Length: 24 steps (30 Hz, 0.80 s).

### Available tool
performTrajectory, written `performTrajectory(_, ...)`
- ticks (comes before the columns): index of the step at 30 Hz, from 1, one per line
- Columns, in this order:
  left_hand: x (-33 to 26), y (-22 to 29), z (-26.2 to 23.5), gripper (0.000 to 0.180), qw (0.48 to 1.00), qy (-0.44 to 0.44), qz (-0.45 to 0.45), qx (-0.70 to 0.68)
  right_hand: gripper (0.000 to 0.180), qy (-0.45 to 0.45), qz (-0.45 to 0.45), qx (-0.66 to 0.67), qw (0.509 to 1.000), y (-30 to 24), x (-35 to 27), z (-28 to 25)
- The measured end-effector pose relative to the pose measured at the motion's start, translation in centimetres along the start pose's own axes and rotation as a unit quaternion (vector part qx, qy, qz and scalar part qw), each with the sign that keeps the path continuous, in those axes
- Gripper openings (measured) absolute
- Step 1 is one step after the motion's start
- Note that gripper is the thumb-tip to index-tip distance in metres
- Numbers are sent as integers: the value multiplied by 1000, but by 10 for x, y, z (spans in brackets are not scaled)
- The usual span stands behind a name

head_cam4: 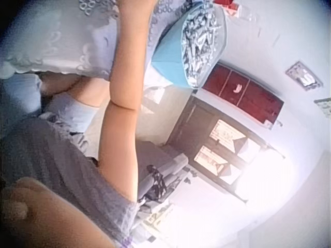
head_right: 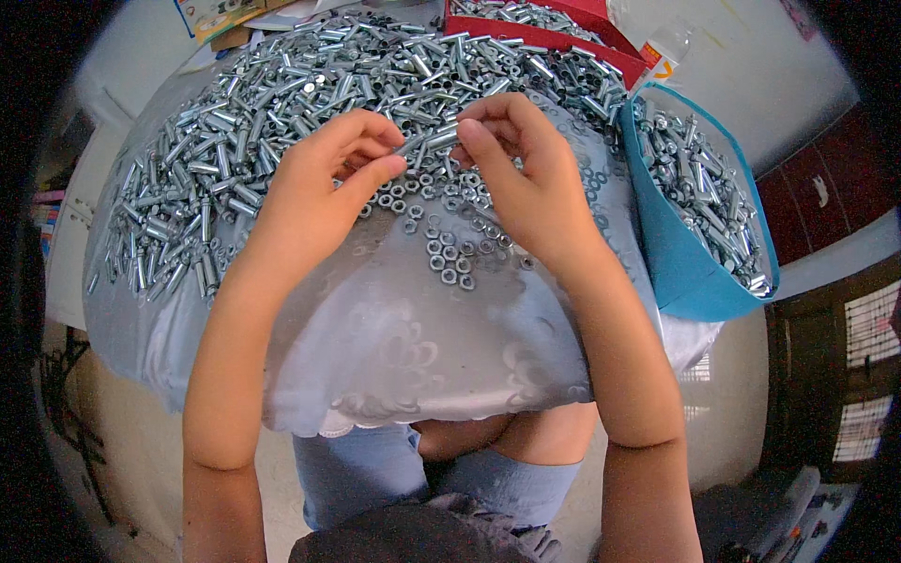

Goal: The person sits at a table covered with a white cloth and manually assembles metal hardware. They pick up bolts and nuts from a large pile, thread the nuts onto the bolts by hand, and place the assembled units into a blue container. The process is repetitive and involves handling small metal parts one by one.

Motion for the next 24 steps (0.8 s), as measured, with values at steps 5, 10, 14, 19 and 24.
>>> performTrajectory(5,0,-1,3,16,1000,-5,4,6,14,31,21,11,999,0,0,-6)
performTrajectory(10,-1,0,4,22,1000,-5,-9,-8,14,-23,6,6,1000,-2,-3,6)
performTrajectory(14,-1,-5,6,35,998,-8,-32,-48,13,-32,-2,-6,999,-4,-5,9)
performTrajectory(19,-3,-11,11,52,993,13,-26,-110,13,-4,-10,3,1000,-7,-3,3)
performTrajectory(24,-3,-10,5,55,994,55,29,-88,16,5,8,-46,999,-8,-2,-2)
Point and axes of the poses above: each hand's wrist, its own x-axis towards the middle knuckle, its own z-axis out of the palm, y = z × x, the point moved 9 cm from there along x, towards the middle knuckle, and after that the axes turned 3 degrees about -x, right-handed, at the moved point
